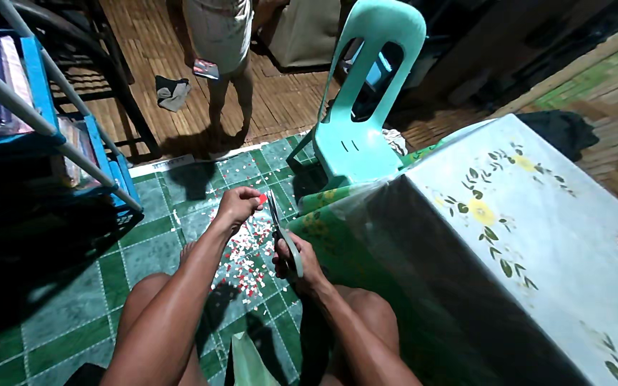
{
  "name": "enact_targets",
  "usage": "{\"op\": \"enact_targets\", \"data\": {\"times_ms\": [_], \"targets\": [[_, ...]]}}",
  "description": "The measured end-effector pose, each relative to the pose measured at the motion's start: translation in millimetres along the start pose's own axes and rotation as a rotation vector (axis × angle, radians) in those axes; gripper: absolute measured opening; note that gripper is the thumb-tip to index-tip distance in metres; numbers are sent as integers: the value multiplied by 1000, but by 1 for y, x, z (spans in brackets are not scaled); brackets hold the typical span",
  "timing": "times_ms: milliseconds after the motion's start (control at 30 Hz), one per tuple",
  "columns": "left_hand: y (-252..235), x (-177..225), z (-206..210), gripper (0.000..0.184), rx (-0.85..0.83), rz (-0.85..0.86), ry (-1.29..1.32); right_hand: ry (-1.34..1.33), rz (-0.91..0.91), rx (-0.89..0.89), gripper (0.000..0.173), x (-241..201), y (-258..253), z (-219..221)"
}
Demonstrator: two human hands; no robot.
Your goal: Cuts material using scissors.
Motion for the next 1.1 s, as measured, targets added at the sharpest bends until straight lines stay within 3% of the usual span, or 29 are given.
{"op": "enact_targets", "data": {"times_ms": [300,900,1100], "targets": [[8,5,0,36,-38,-59,98,94,-70,-48,47,-2,0,6],[5,8,4,37,-28,-79,65,114,-54,-15,48,-1,-2,6],[3,12,1,40,-20,-78,44,153,-71,12,40,-9,-2,4]]}}
Point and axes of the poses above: each hand's wrist, its own y-axis away from the middle knuckle, its own z-axis out of the palm, x = y × z, the point moved 4 cm from there along -y, towards the middle knuckle, and after that the axes turned 13 degrees about -z, right-handed, at the moved point
